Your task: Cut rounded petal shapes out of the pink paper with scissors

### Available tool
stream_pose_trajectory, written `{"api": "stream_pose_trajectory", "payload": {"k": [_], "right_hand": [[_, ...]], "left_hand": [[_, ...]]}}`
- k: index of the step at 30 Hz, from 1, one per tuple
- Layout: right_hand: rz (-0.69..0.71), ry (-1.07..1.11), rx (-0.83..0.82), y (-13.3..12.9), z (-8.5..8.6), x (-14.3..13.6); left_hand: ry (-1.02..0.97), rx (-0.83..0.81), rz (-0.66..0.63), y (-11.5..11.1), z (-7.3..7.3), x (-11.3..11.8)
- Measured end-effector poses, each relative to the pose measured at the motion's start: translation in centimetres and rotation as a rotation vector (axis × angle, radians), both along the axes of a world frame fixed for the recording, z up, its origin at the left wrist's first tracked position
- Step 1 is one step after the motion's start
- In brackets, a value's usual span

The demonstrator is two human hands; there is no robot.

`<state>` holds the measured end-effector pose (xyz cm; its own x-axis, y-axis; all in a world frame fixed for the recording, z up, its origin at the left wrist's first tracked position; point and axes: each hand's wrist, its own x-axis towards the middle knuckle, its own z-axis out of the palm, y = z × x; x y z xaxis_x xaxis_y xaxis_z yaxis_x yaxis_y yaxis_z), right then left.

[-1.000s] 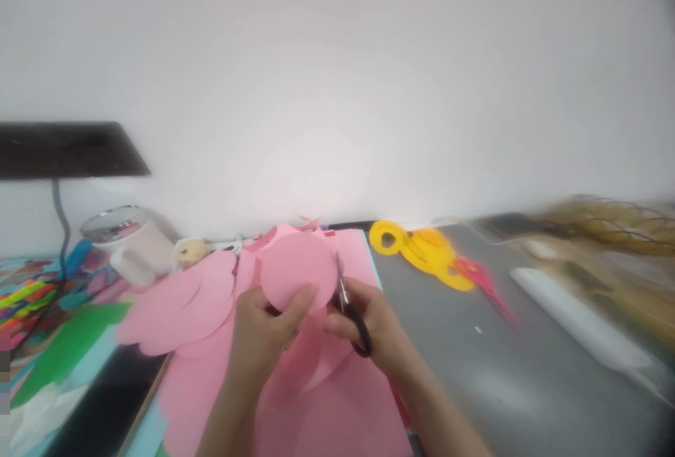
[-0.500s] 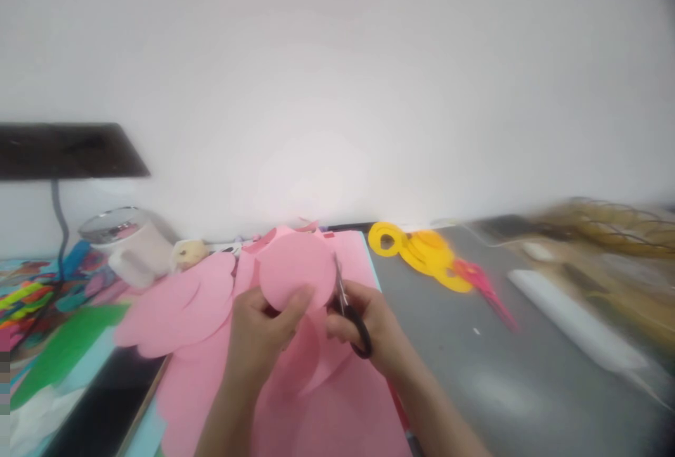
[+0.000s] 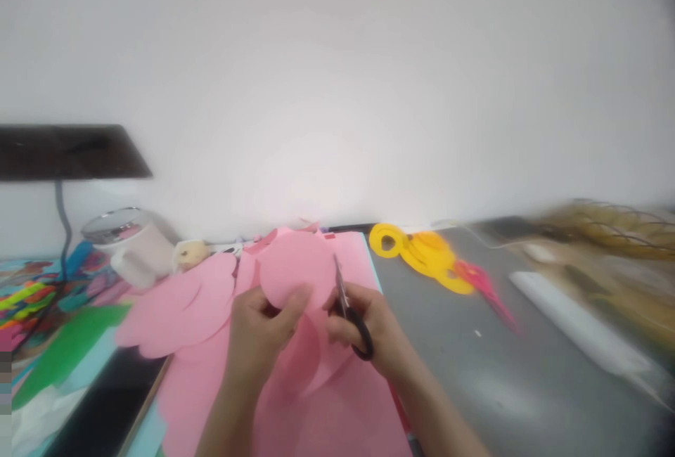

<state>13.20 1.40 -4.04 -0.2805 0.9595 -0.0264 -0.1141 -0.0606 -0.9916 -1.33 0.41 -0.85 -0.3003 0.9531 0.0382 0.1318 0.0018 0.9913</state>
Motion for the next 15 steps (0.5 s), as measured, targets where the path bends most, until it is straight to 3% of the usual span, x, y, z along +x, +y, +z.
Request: {"api": "stream_pose_trajectory", "payload": {"k": [15], "right_hand": [[0.02, 0.016, -0.034, -0.09, 0.34, -0.04]], "left_hand": [[0.049, 0.035, 0.014, 0.13, -0.55, -0.22]]}}
